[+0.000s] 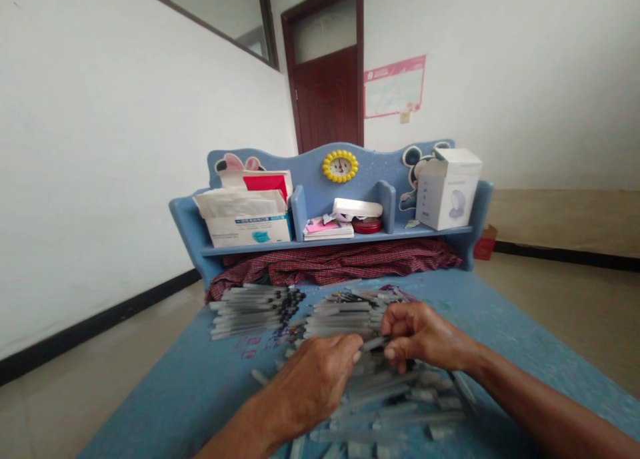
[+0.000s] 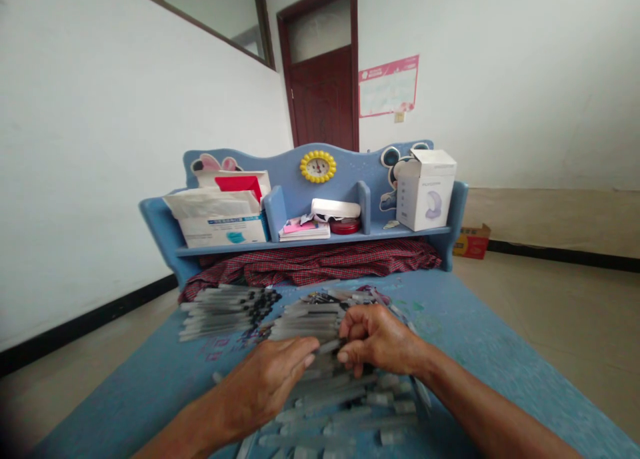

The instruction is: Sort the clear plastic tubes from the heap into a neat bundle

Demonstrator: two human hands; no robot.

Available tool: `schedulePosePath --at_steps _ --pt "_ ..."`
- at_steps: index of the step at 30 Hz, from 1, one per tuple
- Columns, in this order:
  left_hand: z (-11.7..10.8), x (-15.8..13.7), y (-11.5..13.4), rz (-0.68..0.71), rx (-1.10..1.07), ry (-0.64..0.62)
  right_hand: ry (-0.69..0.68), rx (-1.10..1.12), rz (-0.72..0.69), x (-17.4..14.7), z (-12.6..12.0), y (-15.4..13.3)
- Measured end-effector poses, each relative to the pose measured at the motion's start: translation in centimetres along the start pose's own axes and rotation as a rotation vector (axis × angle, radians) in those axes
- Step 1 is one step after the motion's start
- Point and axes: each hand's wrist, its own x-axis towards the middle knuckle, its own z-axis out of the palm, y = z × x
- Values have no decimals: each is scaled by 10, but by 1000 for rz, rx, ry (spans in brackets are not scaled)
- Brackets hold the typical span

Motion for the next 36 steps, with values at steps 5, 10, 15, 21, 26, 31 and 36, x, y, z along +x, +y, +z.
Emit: schedulePosePath --at_steps 5,10,15,21,26,31,36 --pt "5 -1 -4 -7 -5 21 17 -181 -61 0 0 3" --pt "3 -1 -3 -13 -18 9 2 -46 -56 -1 -2 0" --pt "2 1 -4 -21 -37 24 44 88 -105 0 -3 -6" --pt "7 0 -5 -7 -23 12 127 36 -105 4 5 -4" --pt "6 0 -11 -5 42 43 210 -5 -100 6 -4 -7" --pt "-13 -2 -35 -98 127 86 483 70 -262 8 -29 -13" --pt "-30 -6 -59 -304 215 -50 575 45 -251 13 -31 -7"
